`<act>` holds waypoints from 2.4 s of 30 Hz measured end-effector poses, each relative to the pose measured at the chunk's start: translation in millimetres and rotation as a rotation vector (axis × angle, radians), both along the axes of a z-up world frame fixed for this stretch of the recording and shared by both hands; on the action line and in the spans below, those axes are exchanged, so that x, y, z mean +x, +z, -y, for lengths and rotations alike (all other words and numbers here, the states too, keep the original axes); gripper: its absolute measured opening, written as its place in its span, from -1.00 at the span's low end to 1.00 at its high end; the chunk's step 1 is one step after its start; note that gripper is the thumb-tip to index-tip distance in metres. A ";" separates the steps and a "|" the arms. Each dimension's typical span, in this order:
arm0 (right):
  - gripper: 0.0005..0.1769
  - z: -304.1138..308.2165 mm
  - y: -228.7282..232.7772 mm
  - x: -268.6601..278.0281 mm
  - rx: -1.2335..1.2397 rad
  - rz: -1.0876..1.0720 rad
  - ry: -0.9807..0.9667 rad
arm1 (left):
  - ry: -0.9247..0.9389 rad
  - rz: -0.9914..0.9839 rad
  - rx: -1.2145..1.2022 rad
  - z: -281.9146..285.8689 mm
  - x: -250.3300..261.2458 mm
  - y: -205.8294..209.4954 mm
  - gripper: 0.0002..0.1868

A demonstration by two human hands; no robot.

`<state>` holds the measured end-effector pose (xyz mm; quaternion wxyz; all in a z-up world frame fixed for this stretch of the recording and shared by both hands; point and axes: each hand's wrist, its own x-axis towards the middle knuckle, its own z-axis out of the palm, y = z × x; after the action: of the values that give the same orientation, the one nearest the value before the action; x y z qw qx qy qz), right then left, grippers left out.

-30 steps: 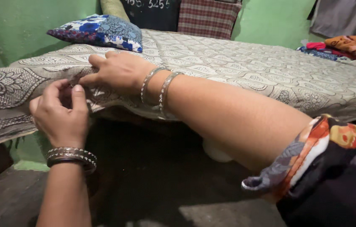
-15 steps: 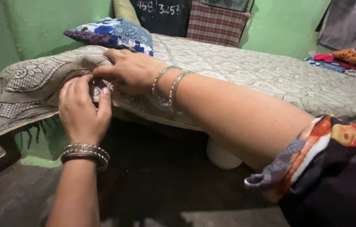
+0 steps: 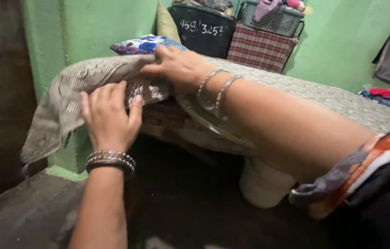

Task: The person smooths a patterned bedsheet on a bed, then places a patchwork pillow at the head and a small cloth beside it. They continue smoothing the sheet along the edges and corners, tucking the fabric under the mattress to create a neat surface.

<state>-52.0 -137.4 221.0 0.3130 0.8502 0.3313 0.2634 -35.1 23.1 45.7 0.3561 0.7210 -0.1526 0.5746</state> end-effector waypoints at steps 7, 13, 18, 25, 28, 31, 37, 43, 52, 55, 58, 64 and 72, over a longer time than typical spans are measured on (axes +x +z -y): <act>-0.30 -9.1 -7.5 12.4 0.009 -0.092 0.067 | -0.025 -0.128 0.097 -3.5 24.2 -2.1 -0.28; -0.60 -28.2 -18.9 22.7 0.125 -0.234 -0.070 | -0.086 -0.133 0.096 -16.2 34.7 -6.8 -0.33; -0.38 -45.2 -27.4 31.1 0.175 -0.150 -0.084 | -0.109 -0.128 0.084 -17.7 35.4 -10.9 -0.34; -0.59 -45.0 -19.2 32.7 0.044 0.172 -0.116 | 0.016 -0.080 0.070 -16.1 31.7 -13.9 -0.47; -0.46 -46.4 -20.3 34.1 0.022 0.079 -0.016 | 0.059 -0.097 0.041 -16.6 28.6 -11.1 -0.50; -0.40 -55.8 -23.6 43.6 0.033 -0.043 -0.013 | 0.034 -0.213 -0.019 -19.4 27.2 -7.9 -0.51; -0.41 -77.4 -26.1 58.9 0.026 -0.030 0.131 | 0.083 -0.232 -0.066 -33.9 31.7 -11.8 -0.47; -0.59 -85.1 -10.1 60.1 -0.043 0.245 -0.174 | 0.098 -0.246 -0.098 -39.9 48.7 -15.3 -0.36; -0.71 -97.4 -31.0 95.7 -0.003 0.490 -0.242 | -0.079 -0.288 -0.178 -37.3 62.8 -22.1 -0.34; -0.74 -105.0 -50.1 95.1 -0.100 0.576 -0.278 | -0.142 -0.277 -0.182 -37.4 72.3 -26.6 -0.30; -0.71 -104.2 -61.0 82.4 -0.174 0.510 -0.101 | -0.278 -0.264 -0.275 -36.5 79.8 -29.8 -0.24; -0.43 -97.3 -61.9 64.8 -0.031 0.296 0.237 | -0.789 0.081 -0.536 -40.0 83.7 -32.8 -0.17; 0.29 -49.8 -23.2 43.4 0.278 -0.508 0.299 | -0.104 -0.240 -0.459 -17.8 40.6 -1.8 -0.01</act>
<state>-8.6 -87.6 197.7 0.0592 0.8651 0.4811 0.1287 5.5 40.9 43.8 0.5549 0.6755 -0.0115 0.4854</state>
